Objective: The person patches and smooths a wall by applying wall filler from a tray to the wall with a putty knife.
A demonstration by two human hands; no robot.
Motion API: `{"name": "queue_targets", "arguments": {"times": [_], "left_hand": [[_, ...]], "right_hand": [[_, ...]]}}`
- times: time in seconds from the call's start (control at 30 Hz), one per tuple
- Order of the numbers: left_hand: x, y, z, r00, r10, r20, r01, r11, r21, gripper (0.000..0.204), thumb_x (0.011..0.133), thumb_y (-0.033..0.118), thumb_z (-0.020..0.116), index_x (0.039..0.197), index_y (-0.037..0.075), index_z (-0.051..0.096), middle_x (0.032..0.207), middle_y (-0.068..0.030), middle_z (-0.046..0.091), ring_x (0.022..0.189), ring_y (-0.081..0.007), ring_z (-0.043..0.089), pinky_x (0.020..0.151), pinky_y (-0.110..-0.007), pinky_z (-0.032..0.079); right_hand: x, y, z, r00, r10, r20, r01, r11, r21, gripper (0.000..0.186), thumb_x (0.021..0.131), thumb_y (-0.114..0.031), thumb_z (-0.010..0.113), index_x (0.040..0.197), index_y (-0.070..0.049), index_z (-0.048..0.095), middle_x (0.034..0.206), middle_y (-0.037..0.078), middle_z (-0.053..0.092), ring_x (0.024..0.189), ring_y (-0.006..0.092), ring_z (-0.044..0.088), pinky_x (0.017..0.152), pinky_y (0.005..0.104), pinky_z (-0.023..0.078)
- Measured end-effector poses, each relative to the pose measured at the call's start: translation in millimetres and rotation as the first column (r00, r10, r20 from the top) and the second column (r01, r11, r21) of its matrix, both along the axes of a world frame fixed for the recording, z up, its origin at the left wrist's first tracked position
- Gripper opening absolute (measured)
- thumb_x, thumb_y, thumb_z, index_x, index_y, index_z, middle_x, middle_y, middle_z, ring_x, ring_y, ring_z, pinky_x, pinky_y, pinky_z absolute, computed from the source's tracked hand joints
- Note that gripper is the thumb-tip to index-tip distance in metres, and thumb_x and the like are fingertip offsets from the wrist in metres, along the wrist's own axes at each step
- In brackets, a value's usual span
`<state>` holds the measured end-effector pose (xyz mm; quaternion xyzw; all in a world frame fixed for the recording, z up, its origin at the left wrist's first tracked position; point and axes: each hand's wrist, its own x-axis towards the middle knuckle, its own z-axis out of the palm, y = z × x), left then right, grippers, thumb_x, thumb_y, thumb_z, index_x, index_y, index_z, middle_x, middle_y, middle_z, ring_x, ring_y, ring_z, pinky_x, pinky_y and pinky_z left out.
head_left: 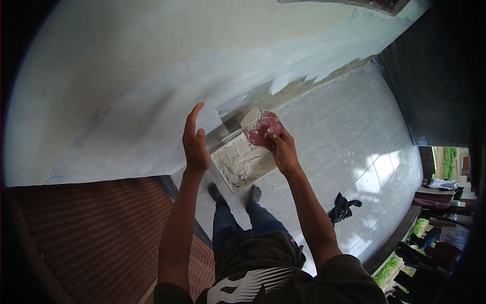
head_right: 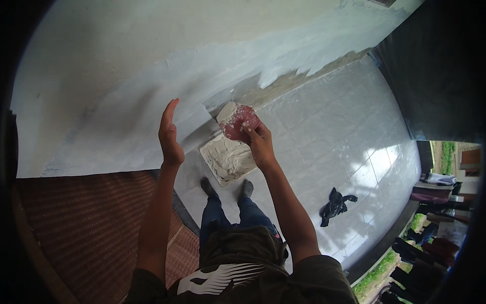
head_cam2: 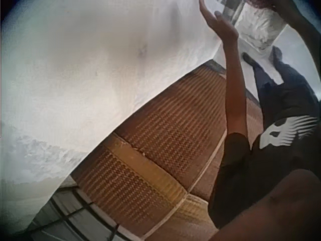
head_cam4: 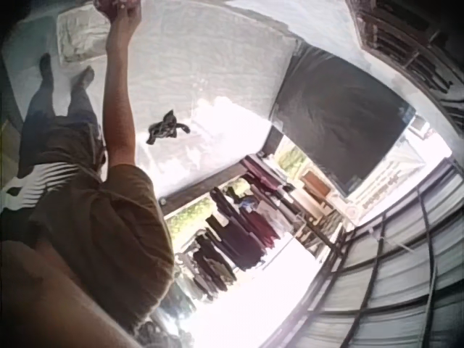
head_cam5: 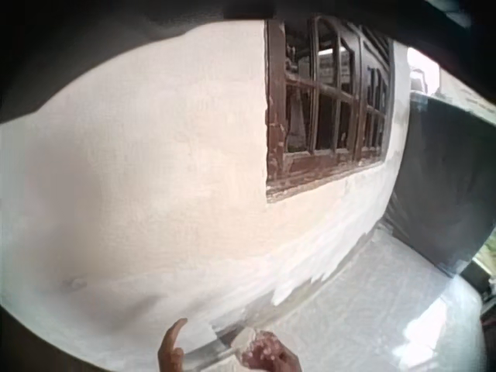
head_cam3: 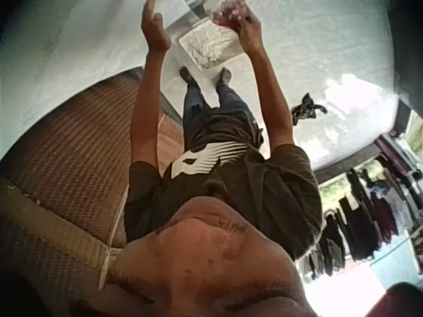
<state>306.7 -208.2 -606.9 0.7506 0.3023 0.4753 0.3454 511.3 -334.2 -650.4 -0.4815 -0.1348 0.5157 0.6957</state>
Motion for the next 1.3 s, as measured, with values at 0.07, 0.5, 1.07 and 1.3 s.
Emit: {"name": "queue_targets", "arguments": {"times": [0.07, 0.5, 1.07, 1.3], "left_hand": [[2.0, -2.4, -16.9, 0.998, 0.01, -0.061, -0.015, 0.997, -0.078, 0.06, 0.099, 0.034, 0.032, 0.143, -0.004, 0.044, 0.144, -0.0226, 0.05, 0.139, -0.0353, 0.043, 0.117, -0.044, 0.028], [-29.3, -16.3, -190.0, 0.975, -0.004, -0.221, -0.062, 0.955, -0.289, 0.058, 0.099, 0.032, 0.032, 0.142, -0.005, 0.045, 0.144, -0.0223, 0.05, 0.139, -0.0344, 0.043, 0.117, -0.042, 0.027], [-70.4, -20.6, -323.8, 0.962, -0.07, -0.264, -0.068, 0.875, -0.48, 0.059, 0.099, 0.034, 0.032, 0.142, -0.005, 0.044, 0.145, -0.0222, 0.05, 0.139, -0.0344, 0.043, 0.117, -0.043, 0.027], [-90.0, -17.2, -335.1, 0.961, -0.079, -0.265, -0.071, 0.855, -0.513, 0.06, 0.099, 0.034, 0.032, 0.143, -0.005, 0.044, 0.145, -0.0222, 0.05, 0.139, -0.0344, 0.043, 0.117, -0.043, 0.028]], "right_hand": [[2.6, -0.7, -28.0, 1.0, 0.0, -0.001, 0.0, 0.998, -0.062, 0.026, 0.098, -0.008, 0.06, 0.123, 0.0, 0.061, 0.111, 0.008, 0.068, 0.1, 0.0172, 0.067, 0.09, 0.0333, 0.055], [-24.2, -34.7, -265.1, 0.985, 0.02, 0.172, 0.076, 0.842, -0.534, 0.019, 0.089, -0.012, 0.071, 0.097, 0.005, 0.07, 0.087, 0.007, 0.071, 0.074, 0.0117, 0.064, 0.069, 0.028, 0.052], [-116.8, 2.2, -420.0, 0.869, 0.073, 0.489, 0.335, 0.64, -0.691, 0.026, 0.078, -0.022, 0.075, 0.077, 0.004, 0.071, 0.069, 0.017, 0.069, 0.063, 0.0256, 0.066, 0.064, 0.0401, 0.05], [-148.2, 16.8, -397.0, 0.796, 0.126, 0.592, 0.43, 0.569, -0.701, 0.025, 0.079, -0.02, 0.075, 0.076, 0.005, 0.069, 0.068, 0.017, 0.068, 0.062, 0.0288, 0.066, 0.064, 0.0414, 0.05]]}}
